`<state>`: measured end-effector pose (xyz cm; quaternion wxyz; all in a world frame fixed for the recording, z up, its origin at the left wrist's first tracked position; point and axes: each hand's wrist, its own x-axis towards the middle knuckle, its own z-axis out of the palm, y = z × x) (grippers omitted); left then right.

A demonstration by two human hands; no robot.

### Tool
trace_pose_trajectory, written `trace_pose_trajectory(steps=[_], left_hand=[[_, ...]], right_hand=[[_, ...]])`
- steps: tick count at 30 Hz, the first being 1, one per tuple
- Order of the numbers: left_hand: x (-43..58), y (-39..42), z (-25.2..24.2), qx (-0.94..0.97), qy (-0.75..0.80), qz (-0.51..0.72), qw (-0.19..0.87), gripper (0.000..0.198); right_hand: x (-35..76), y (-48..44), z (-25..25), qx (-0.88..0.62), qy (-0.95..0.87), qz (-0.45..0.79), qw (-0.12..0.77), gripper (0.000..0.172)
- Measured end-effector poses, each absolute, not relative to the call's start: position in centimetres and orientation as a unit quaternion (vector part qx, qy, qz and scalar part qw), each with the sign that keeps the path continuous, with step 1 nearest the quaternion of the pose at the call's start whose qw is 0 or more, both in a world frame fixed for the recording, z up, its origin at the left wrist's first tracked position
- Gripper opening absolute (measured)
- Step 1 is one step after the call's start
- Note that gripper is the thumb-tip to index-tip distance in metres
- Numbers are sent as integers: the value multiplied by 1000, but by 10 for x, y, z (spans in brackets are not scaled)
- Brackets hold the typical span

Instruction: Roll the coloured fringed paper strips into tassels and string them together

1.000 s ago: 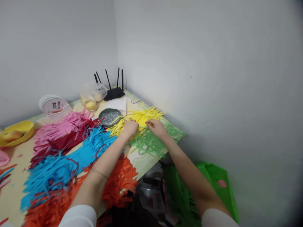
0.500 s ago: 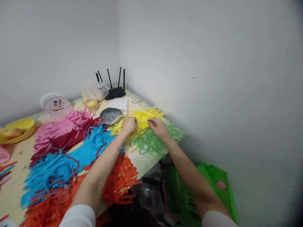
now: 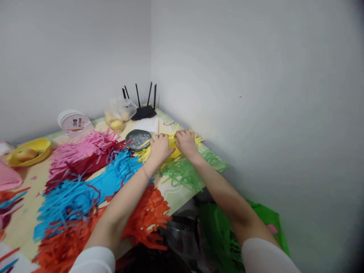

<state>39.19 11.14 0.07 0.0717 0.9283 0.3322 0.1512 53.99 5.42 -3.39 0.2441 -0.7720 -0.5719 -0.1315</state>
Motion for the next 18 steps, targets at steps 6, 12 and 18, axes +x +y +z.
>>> trace_pose_trajectory(steps=[6,12,18], left_hand=[[393,119,11,896,382,206,98,20],[348,155,48,842,415,308,156,17],[259,192,92,735,441,470,210,14]], right_hand=[[505,36,-15,-747,-588,-158,266,26],[476,42,-59,-754,-606,-59,246,23],[493,57,-65,-817,-547,25,182,33]])
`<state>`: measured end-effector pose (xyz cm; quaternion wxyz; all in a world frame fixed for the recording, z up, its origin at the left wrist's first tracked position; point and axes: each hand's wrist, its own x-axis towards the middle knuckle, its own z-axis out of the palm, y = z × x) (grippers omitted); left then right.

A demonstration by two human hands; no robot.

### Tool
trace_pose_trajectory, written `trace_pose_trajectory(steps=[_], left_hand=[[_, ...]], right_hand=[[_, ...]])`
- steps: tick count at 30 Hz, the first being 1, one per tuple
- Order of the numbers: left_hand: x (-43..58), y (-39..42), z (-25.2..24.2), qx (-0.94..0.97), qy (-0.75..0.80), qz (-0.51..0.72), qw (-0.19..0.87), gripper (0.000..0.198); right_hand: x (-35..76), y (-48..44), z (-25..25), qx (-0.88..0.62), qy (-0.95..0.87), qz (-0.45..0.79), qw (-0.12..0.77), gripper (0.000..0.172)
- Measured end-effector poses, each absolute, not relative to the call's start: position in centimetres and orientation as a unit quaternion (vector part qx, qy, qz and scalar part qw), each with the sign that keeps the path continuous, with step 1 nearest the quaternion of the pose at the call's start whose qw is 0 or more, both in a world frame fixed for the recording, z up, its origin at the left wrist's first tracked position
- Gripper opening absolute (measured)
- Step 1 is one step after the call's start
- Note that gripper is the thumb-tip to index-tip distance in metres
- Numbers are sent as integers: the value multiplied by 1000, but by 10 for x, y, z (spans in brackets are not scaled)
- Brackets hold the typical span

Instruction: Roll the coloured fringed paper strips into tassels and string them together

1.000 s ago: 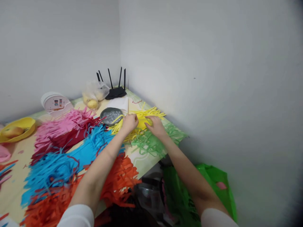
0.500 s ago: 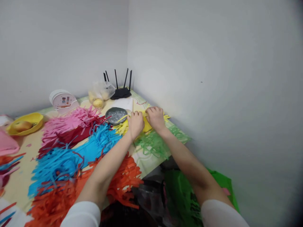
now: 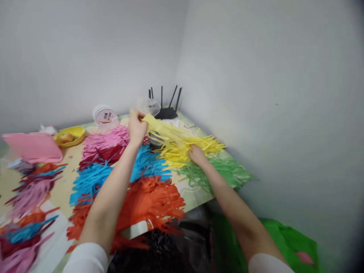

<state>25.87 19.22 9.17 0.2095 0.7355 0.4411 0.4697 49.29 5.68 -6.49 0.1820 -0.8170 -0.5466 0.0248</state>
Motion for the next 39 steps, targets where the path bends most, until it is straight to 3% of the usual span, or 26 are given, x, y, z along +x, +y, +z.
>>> trace_pose_trajectory(steps=[3,7,12,14,16,20,26,30,36,39], left_hand=[[184,202,117,683,463,539,171,17],[97,174,128,683,504,525,57,16],[67,106,97,748,531,398,16,21],[64,83,84,782,539,314,-1,22],[58,66,74,807,540,239,-5,22],[28,54,63,828,516,210,68,22],[-8,63,57,783,419,328,322,11],[-5,62,59,742,380,336,439,31],[-8,62,55,737,346,348,466,29],[-18,61,57,753,318,329,473,25]], right_hand=[[485,45,-52,-823,-543,52,158,30],[430,22,-17,-801,-569,28,183,24],[291,5,36,-648,-698,-29,304,39],[240,10,44,-519,-762,-64,382,50],[208,23,42,-467,-788,-72,394,56],[200,44,33,-454,-815,-6,361,46],[227,37,55,-458,-791,207,347,31],[228,33,64,-440,-736,323,401,24],[234,29,53,-417,-678,398,455,33],[243,28,47,-403,-664,442,449,26]])
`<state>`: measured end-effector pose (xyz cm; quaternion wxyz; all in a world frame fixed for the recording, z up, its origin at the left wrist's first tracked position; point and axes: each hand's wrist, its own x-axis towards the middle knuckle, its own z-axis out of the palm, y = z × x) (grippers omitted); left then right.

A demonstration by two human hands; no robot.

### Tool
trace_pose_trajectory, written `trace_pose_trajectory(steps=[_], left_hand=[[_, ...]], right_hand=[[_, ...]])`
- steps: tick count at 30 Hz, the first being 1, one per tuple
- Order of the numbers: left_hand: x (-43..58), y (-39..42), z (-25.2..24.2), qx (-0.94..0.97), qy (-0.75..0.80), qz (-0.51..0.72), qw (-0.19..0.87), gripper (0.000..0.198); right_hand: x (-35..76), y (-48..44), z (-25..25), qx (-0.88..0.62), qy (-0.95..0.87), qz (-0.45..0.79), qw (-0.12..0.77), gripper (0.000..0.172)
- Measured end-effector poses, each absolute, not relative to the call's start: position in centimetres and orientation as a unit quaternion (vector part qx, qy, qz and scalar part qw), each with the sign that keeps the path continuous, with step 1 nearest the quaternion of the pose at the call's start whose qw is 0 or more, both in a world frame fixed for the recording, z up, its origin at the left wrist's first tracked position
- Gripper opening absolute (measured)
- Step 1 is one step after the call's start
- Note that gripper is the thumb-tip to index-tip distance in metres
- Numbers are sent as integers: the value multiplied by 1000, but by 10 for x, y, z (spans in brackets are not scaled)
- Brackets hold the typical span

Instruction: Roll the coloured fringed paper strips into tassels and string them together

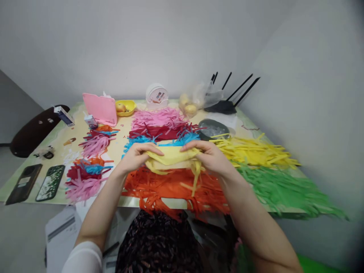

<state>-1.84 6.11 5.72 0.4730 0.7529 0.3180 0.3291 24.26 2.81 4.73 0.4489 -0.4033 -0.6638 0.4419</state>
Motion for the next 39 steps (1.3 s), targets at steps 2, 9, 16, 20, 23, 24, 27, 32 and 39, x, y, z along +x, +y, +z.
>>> trace_pose_trajectory(steps=[2,9,16,20,23,24,27,32,39], left_hand=[[-26,59,63,769,305,295,477,24],[-27,62,78,777,313,205,506,42],[-9,73,80,831,383,137,379,23],[-2,71,81,860,398,126,293,15],[-5,69,76,863,445,110,213,7],[-8,69,74,863,466,90,176,6],[-12,68,70,878,469,44,90,29],[-4,72,76,906,368,81,195,29],[-8,80,77,787,389,77,473,40]], right_hand=[[247,28,47,-390,-670,458,435,21],[244,29,65,-348,-788,319,395,30],[263,35,88,-371,-855,284,224,56],[245,45,81,-432,-861,173,204,25],[231,51,76,-458,-871,109,142,15],[228,52,76,-463,-872,93,129,16],[223,52,79,-464,-878,59,101,12],[220,49,90,-423,-898,83,88,11],[240,55,94,-409,-869,233,153,26]])
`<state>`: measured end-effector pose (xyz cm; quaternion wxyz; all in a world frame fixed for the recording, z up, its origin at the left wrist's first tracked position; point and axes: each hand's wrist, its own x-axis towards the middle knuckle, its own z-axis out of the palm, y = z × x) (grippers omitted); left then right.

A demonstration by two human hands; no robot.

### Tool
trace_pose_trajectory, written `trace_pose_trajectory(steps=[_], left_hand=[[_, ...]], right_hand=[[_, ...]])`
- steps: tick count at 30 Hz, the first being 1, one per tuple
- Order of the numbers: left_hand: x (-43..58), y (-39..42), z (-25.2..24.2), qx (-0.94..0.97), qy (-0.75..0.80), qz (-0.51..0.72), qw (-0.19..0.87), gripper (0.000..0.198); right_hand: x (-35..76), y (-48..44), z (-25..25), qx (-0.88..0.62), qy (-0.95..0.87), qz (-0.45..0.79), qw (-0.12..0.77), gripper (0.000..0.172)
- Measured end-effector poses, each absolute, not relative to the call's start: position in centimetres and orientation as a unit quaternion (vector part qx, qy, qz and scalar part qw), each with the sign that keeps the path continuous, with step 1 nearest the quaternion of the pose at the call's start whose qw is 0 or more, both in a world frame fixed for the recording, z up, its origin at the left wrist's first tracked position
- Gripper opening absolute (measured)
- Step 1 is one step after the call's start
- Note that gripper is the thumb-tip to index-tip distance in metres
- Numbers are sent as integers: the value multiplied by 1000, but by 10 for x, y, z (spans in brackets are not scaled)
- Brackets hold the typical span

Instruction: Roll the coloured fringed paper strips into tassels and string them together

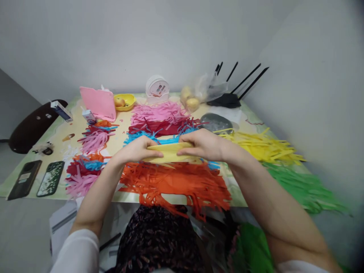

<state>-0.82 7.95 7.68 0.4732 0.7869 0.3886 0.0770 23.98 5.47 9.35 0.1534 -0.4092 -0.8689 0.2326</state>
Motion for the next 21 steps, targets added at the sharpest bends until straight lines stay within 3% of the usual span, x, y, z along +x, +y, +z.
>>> trace_pose_trajectory(steps=[5,13,21], left_hand=[[-8,75,78,756,410,86,503,36],[-9,72,81,794,403,133,435,38],[-17,58,60,712,390,318,489,29]], right_hand=[[242,55,92,-428,-858,247,144,36],[238,45,100,-451,-830,290,151,26],[239,32,72,-464,-707,406,346,18]])
